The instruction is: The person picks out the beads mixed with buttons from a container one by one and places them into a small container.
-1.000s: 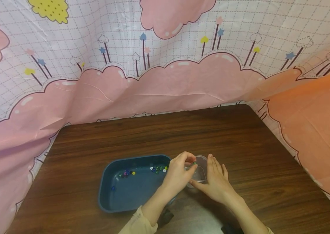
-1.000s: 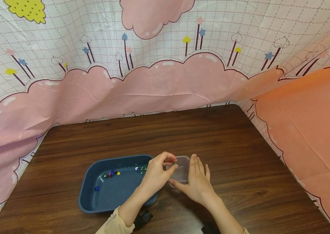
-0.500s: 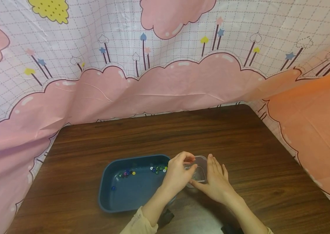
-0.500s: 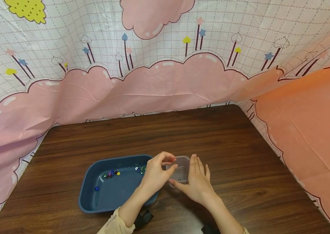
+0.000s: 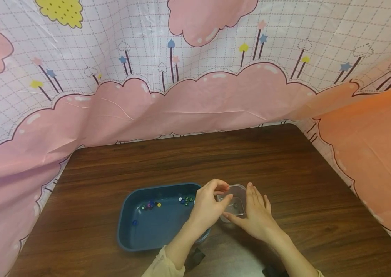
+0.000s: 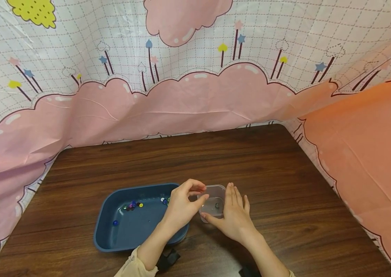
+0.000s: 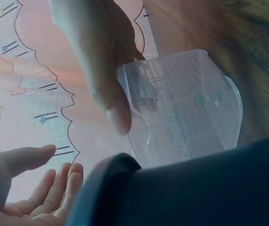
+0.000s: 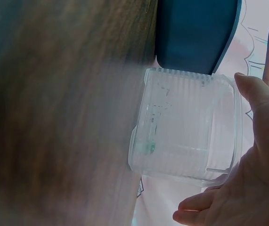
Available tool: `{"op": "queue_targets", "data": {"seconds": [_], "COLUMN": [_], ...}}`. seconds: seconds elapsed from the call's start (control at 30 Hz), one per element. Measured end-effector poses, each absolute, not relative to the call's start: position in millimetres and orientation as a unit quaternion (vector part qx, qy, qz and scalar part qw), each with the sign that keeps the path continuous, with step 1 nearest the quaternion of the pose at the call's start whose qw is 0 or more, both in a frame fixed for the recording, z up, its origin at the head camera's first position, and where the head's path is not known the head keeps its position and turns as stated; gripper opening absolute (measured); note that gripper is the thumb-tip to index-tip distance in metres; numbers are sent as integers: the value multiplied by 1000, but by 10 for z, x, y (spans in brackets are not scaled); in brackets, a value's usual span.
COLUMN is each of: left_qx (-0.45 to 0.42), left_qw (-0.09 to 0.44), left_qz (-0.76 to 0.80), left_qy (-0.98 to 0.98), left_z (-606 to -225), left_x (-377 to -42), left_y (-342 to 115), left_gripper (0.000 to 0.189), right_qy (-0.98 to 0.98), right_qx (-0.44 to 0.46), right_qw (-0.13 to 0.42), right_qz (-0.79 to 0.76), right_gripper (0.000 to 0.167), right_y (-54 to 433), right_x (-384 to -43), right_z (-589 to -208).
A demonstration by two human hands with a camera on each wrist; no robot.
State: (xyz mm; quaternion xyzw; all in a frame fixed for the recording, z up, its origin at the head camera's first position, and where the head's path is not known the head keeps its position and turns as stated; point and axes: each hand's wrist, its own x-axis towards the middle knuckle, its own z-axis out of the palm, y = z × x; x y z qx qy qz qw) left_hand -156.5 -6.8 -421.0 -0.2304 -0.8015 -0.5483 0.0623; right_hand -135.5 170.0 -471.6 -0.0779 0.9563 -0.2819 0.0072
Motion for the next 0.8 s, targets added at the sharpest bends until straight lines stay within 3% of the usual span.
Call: {"op": "queue_targets", "data": {"seconds": [0.8], "left_qx": [-223], "left_qw": [63], "left_qz": [-531], "left_qy": [-815], "left_z": [-4267], "left_x": [-1506], "left_y": [-187], "left_gripper": [22], "right_qy": [957], "right_qx": [-74], "right_qw": [4], "right_qz": [-280], "right_gripper": [123], "right_y": [1691], "right_x": [-1361], "right_z": [-4715]}}
